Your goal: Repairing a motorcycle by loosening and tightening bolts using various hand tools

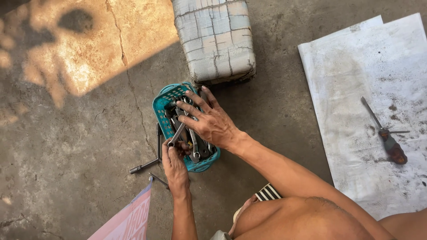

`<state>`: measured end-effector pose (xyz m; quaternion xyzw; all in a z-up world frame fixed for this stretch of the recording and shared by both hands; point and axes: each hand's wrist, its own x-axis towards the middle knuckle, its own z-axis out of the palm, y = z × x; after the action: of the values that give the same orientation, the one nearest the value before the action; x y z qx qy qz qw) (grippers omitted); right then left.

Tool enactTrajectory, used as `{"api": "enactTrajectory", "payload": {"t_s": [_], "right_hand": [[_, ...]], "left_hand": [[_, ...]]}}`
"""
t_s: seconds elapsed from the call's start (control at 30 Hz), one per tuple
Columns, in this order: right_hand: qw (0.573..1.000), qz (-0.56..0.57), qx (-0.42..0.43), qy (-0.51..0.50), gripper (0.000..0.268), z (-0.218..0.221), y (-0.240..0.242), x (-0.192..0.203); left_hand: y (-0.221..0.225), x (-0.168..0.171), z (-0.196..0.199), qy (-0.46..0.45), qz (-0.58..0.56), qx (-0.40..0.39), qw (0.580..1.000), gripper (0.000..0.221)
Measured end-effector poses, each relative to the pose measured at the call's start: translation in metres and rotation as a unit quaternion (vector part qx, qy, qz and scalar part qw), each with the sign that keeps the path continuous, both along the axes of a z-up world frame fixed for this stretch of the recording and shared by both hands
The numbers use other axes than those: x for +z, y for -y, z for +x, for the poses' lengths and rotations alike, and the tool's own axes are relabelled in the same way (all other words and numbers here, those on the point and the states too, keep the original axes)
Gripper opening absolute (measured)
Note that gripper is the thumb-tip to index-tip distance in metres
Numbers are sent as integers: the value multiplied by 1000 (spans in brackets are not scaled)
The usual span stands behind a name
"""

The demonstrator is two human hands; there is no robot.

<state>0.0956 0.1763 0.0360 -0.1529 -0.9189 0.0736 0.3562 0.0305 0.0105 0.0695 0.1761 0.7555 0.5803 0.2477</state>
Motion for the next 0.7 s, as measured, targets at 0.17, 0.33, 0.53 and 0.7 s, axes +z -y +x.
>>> {"api": "enactTrajectory", "payload": {"t_s": [0.17,0.33,0.53,0.7], "right_hand": [[999,39,14,1,18,8,-12,5],[999,-30,19,-10,13,39,-33,-1],[863,-502,51,32,16,164,-102,68],[808,-583,-89,0,16,317,-148,128]], "left_hand": [[-9,-28,-14,83,130,11,988,30],[-32,-23,-11,59,133,35,989,30],[-141,34,36,51,106,-122,986,23],[-252,108,155,24,68,-358,931,15]]}}
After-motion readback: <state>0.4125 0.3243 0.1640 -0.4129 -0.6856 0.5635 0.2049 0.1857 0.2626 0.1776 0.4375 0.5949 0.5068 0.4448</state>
